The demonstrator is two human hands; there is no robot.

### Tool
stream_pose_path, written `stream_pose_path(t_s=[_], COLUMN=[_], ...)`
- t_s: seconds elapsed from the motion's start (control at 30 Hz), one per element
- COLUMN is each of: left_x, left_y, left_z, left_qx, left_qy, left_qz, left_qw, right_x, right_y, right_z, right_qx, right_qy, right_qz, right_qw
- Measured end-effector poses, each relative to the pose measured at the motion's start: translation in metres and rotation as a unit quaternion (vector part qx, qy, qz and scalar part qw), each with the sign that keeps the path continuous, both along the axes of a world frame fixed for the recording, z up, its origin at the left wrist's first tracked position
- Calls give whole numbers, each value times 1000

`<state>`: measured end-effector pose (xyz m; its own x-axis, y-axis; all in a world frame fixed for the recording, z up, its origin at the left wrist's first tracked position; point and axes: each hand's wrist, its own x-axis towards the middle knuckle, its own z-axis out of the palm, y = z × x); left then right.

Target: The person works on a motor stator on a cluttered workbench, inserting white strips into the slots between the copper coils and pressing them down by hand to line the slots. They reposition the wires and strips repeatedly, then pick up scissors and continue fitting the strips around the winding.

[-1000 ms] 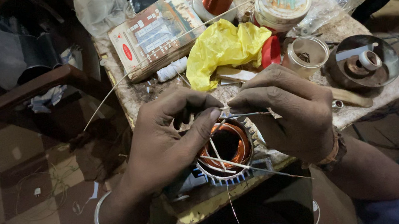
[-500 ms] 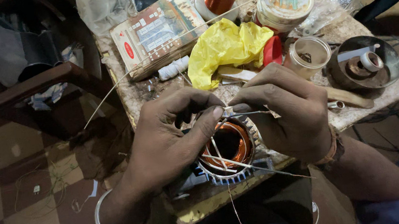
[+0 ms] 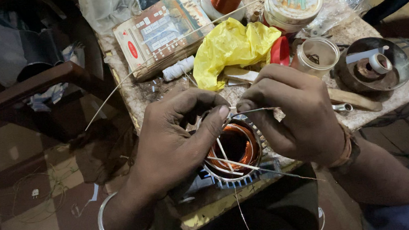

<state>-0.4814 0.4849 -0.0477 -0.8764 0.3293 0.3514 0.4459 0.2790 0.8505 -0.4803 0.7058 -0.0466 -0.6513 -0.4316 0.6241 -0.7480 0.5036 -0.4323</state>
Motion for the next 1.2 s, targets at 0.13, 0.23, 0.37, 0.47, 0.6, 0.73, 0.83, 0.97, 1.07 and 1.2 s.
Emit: stream_pose_path(t_s=[0.13,0.23,0.37,0.47,0.6,0.73,0.83,0.97,1.07,1.2], left_x=[-2,-2,0,2,5,7,9,12,15,27], left_y=[2,2,-3,-4,-6,-9,-9,-7,-6,-3], left_z=[-1,-1,-1,-5,-10,-10,-12,-13,-10,-4], left_qx=[1,-8,-16,-6,30,16,-1,5,-5,-103], left_qy=[11,40,74,52,6,43,63,34,48,171], left_qz=[2,-2,-4,18,46,45,60,72,80,87], left_qw=[1000,999,997,998,998,998,996,997,996,976], right_x=[-2,-4,-4,-5,-13,-26,-31,-21,-8,-10], right_y=[2,2,-4,-3,10,18,18,16,12,5], right_z=[-1,-5,-12,-16,-24,-44,-56,-45,-24,-4], right_qx=[-20,-38,-58,-96,42,109,154,152,80,29], right_qy=[-59,-101,-152,-167,5,-16,-59,19,88,73], right_qz=[-3,-6,-2,-3,-135,-177,-193,-197,-119,59], right_qw=[998,994,987,981,990,978,967,968,986,995])
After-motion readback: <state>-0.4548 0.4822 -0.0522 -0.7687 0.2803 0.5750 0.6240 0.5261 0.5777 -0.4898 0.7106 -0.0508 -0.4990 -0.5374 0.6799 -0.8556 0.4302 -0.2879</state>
